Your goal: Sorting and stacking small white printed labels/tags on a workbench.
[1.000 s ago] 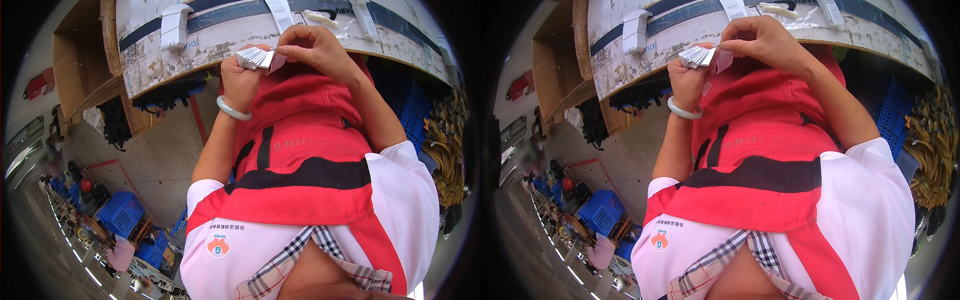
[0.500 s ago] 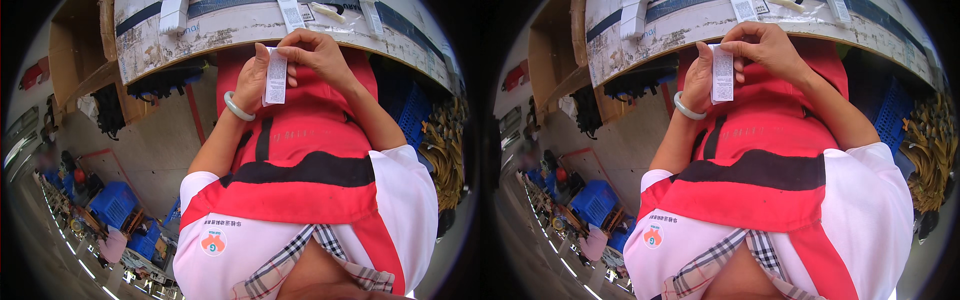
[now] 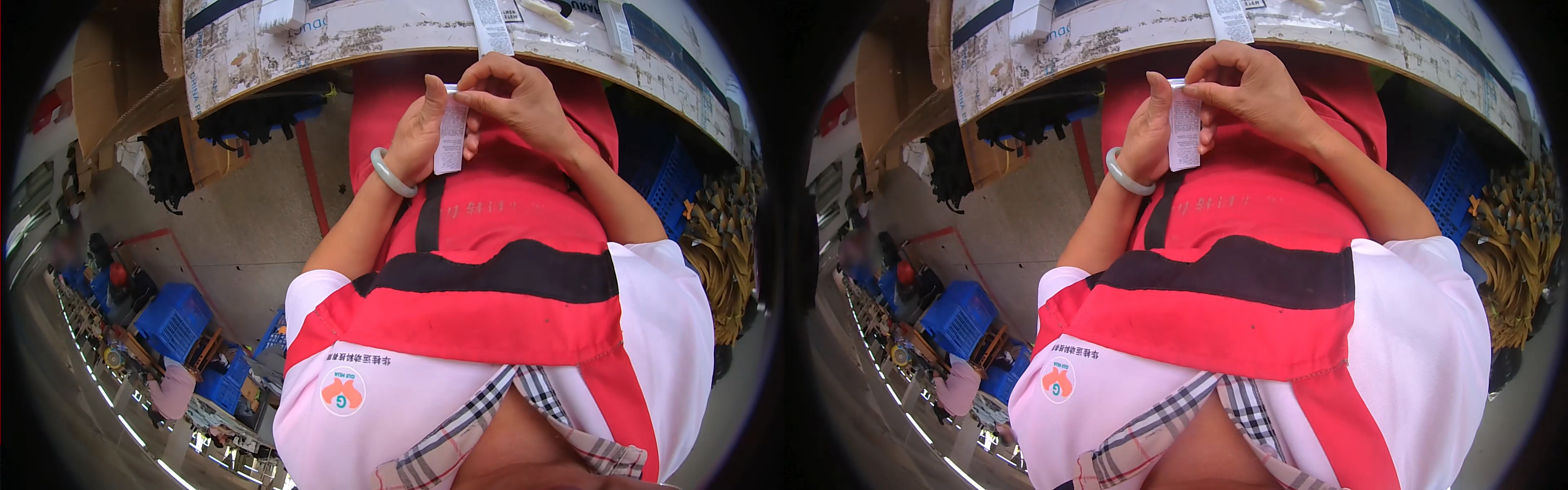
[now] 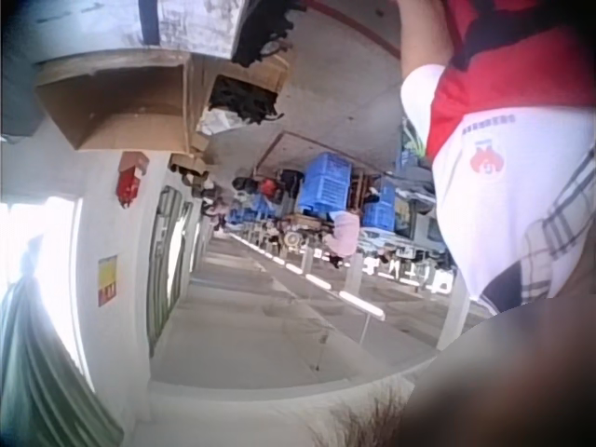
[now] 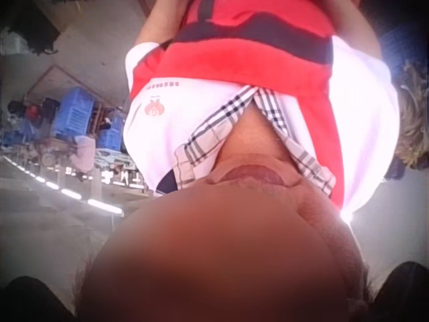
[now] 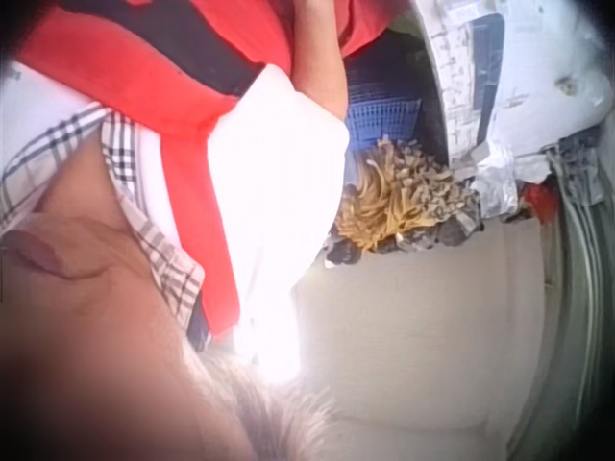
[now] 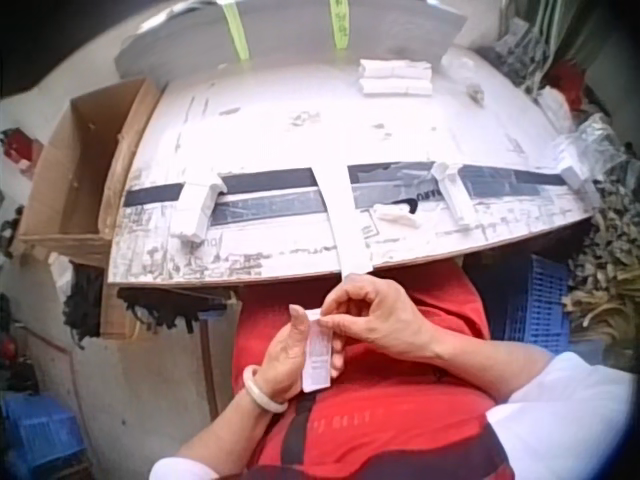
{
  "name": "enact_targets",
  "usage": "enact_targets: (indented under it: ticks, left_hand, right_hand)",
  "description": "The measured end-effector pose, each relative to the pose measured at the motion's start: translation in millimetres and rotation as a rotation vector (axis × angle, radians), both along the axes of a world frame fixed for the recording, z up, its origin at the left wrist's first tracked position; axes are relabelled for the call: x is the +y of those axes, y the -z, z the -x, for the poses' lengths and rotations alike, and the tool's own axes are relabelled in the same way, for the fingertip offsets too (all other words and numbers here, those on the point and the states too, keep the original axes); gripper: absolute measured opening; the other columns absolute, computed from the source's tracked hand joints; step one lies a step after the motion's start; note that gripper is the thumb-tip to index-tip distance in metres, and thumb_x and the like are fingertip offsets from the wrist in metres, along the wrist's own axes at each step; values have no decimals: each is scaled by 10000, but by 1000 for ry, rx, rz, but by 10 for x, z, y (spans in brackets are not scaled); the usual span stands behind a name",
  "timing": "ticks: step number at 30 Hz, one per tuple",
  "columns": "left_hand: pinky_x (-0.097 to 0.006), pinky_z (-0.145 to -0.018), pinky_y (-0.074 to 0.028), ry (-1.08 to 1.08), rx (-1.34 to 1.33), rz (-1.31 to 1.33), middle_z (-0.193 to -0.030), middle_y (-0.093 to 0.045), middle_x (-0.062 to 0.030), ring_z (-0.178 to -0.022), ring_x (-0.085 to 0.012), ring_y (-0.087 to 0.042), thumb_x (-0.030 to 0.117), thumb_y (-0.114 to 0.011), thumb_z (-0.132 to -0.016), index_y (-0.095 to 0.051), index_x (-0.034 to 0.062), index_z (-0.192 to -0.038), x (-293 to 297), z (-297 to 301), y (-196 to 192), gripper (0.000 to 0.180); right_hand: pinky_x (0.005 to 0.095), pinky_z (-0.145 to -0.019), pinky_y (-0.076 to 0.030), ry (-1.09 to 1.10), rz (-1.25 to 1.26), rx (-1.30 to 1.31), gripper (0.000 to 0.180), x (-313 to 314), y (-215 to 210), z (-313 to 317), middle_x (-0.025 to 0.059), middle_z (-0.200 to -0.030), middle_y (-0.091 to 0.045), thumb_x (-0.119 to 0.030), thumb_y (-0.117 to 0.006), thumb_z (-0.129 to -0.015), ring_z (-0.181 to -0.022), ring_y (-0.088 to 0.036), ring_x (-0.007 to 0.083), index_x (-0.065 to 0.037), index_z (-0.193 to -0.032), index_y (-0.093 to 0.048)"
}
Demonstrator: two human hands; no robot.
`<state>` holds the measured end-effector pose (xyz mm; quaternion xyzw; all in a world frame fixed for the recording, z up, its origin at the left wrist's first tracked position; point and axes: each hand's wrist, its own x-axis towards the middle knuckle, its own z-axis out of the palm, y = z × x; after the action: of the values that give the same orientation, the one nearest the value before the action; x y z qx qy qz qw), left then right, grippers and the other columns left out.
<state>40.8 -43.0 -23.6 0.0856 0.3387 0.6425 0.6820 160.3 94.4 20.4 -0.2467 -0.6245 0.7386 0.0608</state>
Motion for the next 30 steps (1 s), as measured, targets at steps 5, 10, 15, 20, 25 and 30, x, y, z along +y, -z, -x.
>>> enact_targets:
  ticks: [5,10,15,20,25,30]
  left_hand:
    - [-233,-502,-406,55,23,42,-782,-549,-14,-547,-72,-465,264,-636,-966,-573,45,-960,-22,-2,-39,228]
    - [-225,-482,-342,39,8,87,-735,-514,18,-533,-46,-404,99,-613,-969,-563,59,-920,-36,-35,-97,81]
    - [-217,-478,-322,112,124,92,-693,-494,36,-535,-32,-394,93,-599,-971,-569,64,-915,-58,-46,-101,71]
    - [-216,-477,-325,135,166,79,-701,-505,38,-540,-29,-401,107,-601,-970,-575,64,-923,-71,-71,-109,69]
    - [-215,-477,-335,150,210,91,-706,-519,39,-545,-31,-416,112,-602,-966,-577,70,-919,-64,-92,-97,68]
    - [-214,-481,-347,174,296,111,-697,-524,35,-556,-38,-440,124,-587,-965,-572,70,-926,-61,-98,-107,68]
  right_hand:
    - [258,-725,-523,-38,-515,66,127,37,67,-28,54,-850,-660,-93,-672,-915,-769,-636,131,14,-984,-672]
    - [269,-763,-513,-122,-486,39,132,90,-56,-52,63,-874,-670,-98,-662,-913,-823,-631,144,8,-987,-691]
    - [282,-751,-516,-144,-381,-14,141,101,-129,-67,91,-873,-683,-99,-656,-917,-806,-643,165,17,-992,-685]
    - [321,-744,-523,-270,-475,-22,152,143,-216,-66,125,-895,-690,-99,-667,-899,-803,-657,226,23,-989,-669]
    - [372,-745,-517,-330,-674,31,124,188,-169,-69,128,-909,-665,-91,-649,-883,-831,-645,303,-6,-973,-657]
    - [404,-762,-510,-375,-876,40,108,180,-177,-49,116,-925,-652,-94,-634,-876,-877,-642,328,-30,-961,-648]
